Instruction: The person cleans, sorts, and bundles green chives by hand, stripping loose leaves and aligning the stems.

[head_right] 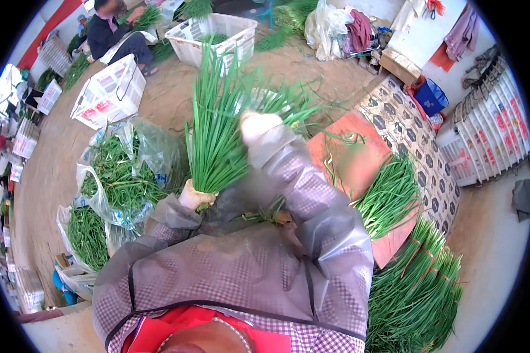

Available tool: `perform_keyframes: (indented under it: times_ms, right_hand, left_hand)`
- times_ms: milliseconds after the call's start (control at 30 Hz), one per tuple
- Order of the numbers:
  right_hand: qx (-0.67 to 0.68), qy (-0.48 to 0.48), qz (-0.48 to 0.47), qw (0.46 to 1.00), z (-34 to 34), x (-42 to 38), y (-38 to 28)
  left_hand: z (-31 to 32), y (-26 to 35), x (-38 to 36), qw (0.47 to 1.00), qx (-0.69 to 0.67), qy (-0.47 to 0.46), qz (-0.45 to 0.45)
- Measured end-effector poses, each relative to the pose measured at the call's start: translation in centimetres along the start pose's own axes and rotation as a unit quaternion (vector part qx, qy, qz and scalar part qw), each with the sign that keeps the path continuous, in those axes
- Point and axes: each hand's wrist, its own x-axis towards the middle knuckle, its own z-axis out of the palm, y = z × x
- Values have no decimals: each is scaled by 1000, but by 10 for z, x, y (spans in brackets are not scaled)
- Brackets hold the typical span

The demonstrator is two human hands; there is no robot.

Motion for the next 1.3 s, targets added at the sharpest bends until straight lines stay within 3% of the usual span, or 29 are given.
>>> perform_keyframes:
  times_ms: [33, 67, 100, 133, 167, 200, 233, 267, 300, 333, 367, 400, 433, 467, 500, 600, 667, 700, 1033, 1067, 1133, 1200, 1267, 1300]
  right_hand:
    - [-2, 7, 18, 1000, -22, 2, 11]
    - [-29, -57, 122, 991, -48, 6, 25]
    - [7, -57, 214, 975, -50, 12, 58]
    - [8, 19, 265, 964, -56, 11, 87]
    - [99, 88, 352, 926, -69, 11, 109]
    - [352, 215, 246, 877, -83, -7, 126]
    - [418, 194, 367, 808, -112, -12, 127]
    - [537, 210, 403, 711, -143, -21, 113]
    - [689, 233, 271, 631, -140, -37, 125]
    - [770, 155, 204, 584, -143, -54, 129]
    - [791, 75, 47, 605, -142, -70, 121]
    - [683, 4, -16, 731, -111, -82, 139]
    - [638, -297, 88, 705, -167, -77, 84]
    - [552, -332, -41, 764, -154, -74, 74]
    - [540, -352, 70, 761, -141, -82, 63]
    - [679, -161, 209, 685, -124, -71, 55]
    - [655, -65, 243, 712, -99, -59, 52]
    - [620, -72, 262, 736, -89, -54, 55]
    - [647, -167, 305, 679, -24, -40, 26]
    - [647, -168, 306, 678, -14, -43, 26]
    - [725, -113, 256, 629, -7, -46, 19]
    - [727, -100, 298, 610, 2, -51, 18]
    - [951, 5, 194, 241, 21, -59, 31]
    - [945, 21, 166, 282, 8, -59, 37]
  left_hand:
    - [-2, -3, 0, 1000, 9, 0, 2]
    - [-4, -4, 1, 1000, 17, -1, 5]
    - [-5, -4, 1, 1000, 18, -6, 5]
    - [-6, -5, 0, 1000, 2, -4, 6]
    - [-8, -5, -2, 1000, -16, 0, 6]
    - [-10, -6, -2, 1000, -17, 1, 7]
    - [-13, -7, -1, 1000, -12, 3, 11]
    - [-15, -7, -1, 1000, -6, 5, 14]
    - [-14, -4, -2, 1000, 6, 25, 13]
    - [-16, -3, -2, 1000, 6, 24, 14]
    - [-18, -3, -2, 999, 5, 30, 13]
    - [-19, -2, -1, 999, 4, 35, 11]
    - [-19, -2, 1, 999, 4, 34, 11]
    - [-19, -2, 1, 999, -2, 35, 13]
    - [-19, -3, 0, 999, -7, 35, 13]
    - [-22, -8, 0, 1000, -9, 24, 9]
    - [-21, -8, 2, 1000, -7, 15, 12]
    - [-20, -7, 2, 1000, -14, 7, 16]
    - [-14, 0, 1, 1000, -8, 2, 7]
    - [-14, 0, 1, 1000, -9, 3, 7]
    - [-12, -2, 1, 1000, -16, 13, 10]
    - [-14, -4, 2, 1000, -17, 9, 13]
    - [-17, -7, 2, 1000, -19, 6, 16]
    - [-18, -8, 0, 1000, -24, 6, 15]
